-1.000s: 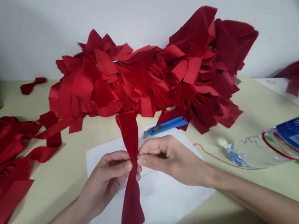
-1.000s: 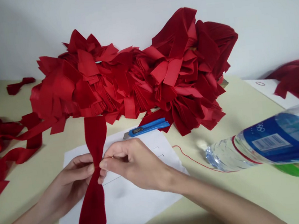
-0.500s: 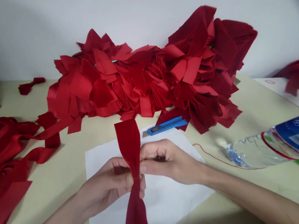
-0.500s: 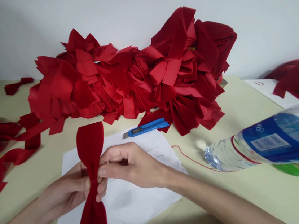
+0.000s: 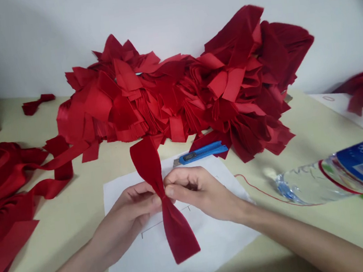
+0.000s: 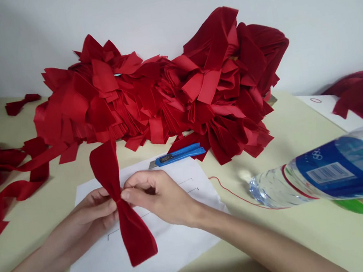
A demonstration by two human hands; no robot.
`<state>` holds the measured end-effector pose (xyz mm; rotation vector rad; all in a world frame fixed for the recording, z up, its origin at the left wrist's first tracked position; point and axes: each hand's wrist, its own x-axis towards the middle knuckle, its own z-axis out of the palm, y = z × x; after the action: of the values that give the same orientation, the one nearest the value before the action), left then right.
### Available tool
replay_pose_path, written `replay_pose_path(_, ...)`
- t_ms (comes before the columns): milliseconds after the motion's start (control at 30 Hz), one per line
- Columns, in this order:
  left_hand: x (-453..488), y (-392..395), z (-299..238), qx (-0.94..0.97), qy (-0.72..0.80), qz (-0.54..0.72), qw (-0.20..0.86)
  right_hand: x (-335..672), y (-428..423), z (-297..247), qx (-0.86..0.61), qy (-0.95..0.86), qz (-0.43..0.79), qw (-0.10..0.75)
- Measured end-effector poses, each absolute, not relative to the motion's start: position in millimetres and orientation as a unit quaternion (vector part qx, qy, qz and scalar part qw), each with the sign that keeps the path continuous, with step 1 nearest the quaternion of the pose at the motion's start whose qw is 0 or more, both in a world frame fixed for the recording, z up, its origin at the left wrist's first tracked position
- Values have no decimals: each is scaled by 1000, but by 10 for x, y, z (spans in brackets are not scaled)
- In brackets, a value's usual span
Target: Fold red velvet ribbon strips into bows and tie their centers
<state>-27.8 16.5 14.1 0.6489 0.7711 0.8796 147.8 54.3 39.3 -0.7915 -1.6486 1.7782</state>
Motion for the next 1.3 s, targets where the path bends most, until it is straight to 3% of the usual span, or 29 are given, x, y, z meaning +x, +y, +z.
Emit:
replay_pose_path(233, -244, 129, 232, 386, 504, 419, 649, 1450, 520, 277, -412, -666, 547, 297)
replay_pose_path(900, -262, 181, 203, 370, 450, 382, 717, 1501, 571, 363, -354, -743, 505, 260)
replay_pose_path(1133, -219, 162, 228, 446, 493, 353, 658, 1541, 618, 288, -420, -794, 376, 227)
replay_pose_path(1300, -210, 160, 257, 460, 503, 339, 649, 1547, 644, 276, -423, -774, 416, 223)
